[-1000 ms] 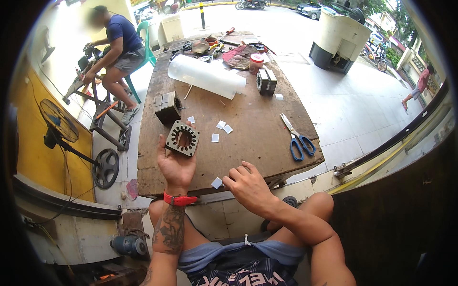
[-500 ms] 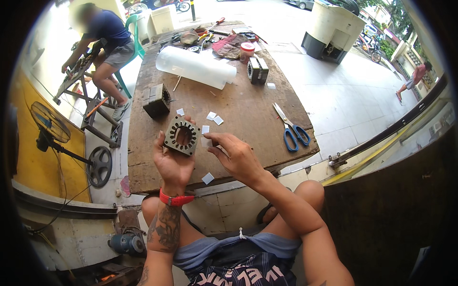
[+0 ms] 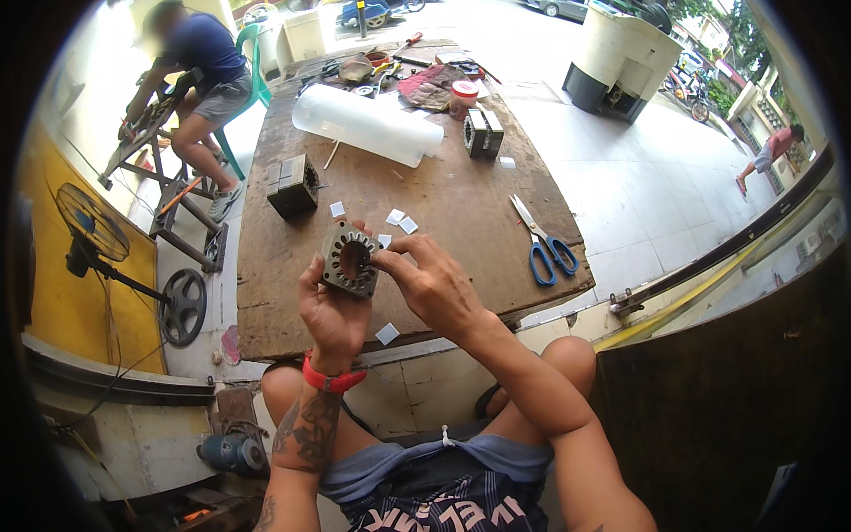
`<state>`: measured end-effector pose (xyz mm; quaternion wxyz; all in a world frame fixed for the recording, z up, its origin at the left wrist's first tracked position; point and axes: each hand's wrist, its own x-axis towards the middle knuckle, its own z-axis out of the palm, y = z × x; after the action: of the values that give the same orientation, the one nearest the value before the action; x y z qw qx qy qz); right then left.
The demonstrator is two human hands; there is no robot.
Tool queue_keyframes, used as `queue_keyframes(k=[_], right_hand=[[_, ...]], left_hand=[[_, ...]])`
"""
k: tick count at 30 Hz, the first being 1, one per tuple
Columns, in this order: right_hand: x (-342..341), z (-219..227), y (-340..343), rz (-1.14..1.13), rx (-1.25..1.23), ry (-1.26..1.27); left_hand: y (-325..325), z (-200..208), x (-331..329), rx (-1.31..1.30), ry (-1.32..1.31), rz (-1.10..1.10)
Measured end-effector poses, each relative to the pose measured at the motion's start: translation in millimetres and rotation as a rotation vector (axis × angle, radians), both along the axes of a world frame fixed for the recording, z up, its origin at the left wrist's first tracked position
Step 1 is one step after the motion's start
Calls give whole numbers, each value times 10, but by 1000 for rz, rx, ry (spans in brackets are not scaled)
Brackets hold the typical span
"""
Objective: The person cuts strips of white tape with scissors and places them into the slots of a stator component. They repeat this process, cutting tape and inserting it into the stator while seated at a workbench.
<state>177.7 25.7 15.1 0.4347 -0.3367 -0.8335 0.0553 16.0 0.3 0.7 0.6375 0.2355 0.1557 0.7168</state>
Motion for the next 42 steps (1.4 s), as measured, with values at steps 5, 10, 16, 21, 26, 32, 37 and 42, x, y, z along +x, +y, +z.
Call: queue_keyframes(k=[5,10,16,21,26,32,37,42], right_hand=[[31,18,39,21,14,-41],[31,13,66,41,14,-91],[-31,-86,19,40,-77,71],[-83,-97,-54,30,24,-20],[-91,-38,-78,-20,-74,-32],[-90,-49,-35,-24,-97,-33],[9,34,-28,45,-405,175],[246,100,-150,227,-365,-274]], left_hand=[[15,-2,-9,-7,-28,-20],[20,-3,-32,-20,-16,-33],[2,0,-21,11,-71,-73],[15,65,-121,-33,-122,-39],[12,115,-169,-67,-111,-41],[7,118,-194,-76,-43,-66],[16,116,-196,-29,-89,-102],[67,118,-276,-84,-176,-88]])
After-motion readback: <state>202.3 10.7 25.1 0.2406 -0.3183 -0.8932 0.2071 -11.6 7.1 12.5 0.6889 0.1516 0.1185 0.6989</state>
